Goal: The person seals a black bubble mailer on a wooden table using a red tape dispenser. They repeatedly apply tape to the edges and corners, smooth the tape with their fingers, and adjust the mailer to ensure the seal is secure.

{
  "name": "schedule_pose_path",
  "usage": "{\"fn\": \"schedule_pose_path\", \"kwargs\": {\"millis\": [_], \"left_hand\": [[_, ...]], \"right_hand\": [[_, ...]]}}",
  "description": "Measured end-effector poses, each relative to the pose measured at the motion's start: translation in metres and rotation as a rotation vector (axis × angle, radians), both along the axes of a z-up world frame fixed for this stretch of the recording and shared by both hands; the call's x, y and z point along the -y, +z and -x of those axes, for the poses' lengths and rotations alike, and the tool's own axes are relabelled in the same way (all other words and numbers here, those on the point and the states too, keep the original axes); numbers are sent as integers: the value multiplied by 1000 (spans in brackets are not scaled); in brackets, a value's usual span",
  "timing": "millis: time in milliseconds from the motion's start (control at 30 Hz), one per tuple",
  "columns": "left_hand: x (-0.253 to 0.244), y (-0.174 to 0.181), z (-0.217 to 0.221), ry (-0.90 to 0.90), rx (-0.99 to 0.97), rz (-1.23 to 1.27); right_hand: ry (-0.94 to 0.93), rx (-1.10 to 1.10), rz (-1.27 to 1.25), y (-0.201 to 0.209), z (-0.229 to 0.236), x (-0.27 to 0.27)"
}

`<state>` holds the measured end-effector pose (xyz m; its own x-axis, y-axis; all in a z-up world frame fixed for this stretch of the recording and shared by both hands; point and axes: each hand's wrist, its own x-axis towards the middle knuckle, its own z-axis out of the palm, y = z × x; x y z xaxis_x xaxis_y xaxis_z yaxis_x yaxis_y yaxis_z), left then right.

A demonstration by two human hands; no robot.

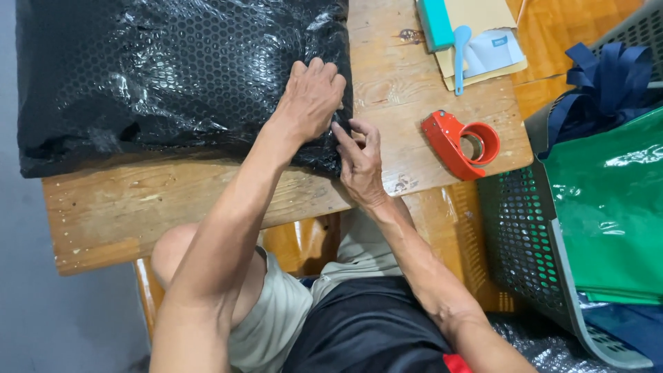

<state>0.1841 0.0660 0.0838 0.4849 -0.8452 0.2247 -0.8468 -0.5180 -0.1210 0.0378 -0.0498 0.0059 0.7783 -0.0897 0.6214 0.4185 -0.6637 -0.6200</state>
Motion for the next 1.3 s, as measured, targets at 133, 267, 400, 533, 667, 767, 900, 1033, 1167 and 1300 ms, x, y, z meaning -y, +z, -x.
{"fn": "schedule_pose_path", "kwargs": {"millis": [133, 267, 400, 533, 667, 767, 900, 1033, 1167, 1300], "left_hand": [[-3, -4, -1, -34, 60, 54], [-5, -4, 0, -52, 75, 69], [-6, -6, -2, -71, 100, 132], [-7, -4, -1, -53, 125, 104], [-9, 5, 11, -41, 151, 135], [-14, 25, 26, -108, 60, 217], [-18, 43, 46, -163, -115, 18], [-23, 27, 56, -85, -186, 10], [-23, 25, 64, -82, -147, 63], [-30, -1, 72, -28, -22, 252]], "right_hand": [[-25, 8, -23, 0, -2, 0], [-67, 1, -40, 8, -1, -1], [-78, -72, -193, 13, 3, 2], [-5, -181, -343, -3, 5, 17], [78, -236, -465, -3, 15, 25], [42, -220, -479, -5, 23, 28], [129, -310, -819, -6, 31, 28], [88, -336, -570, -1, 37, 27], [113, -317, -508, -2, 50, 25], [200, -188, -580, -24, 54, 20]]}}
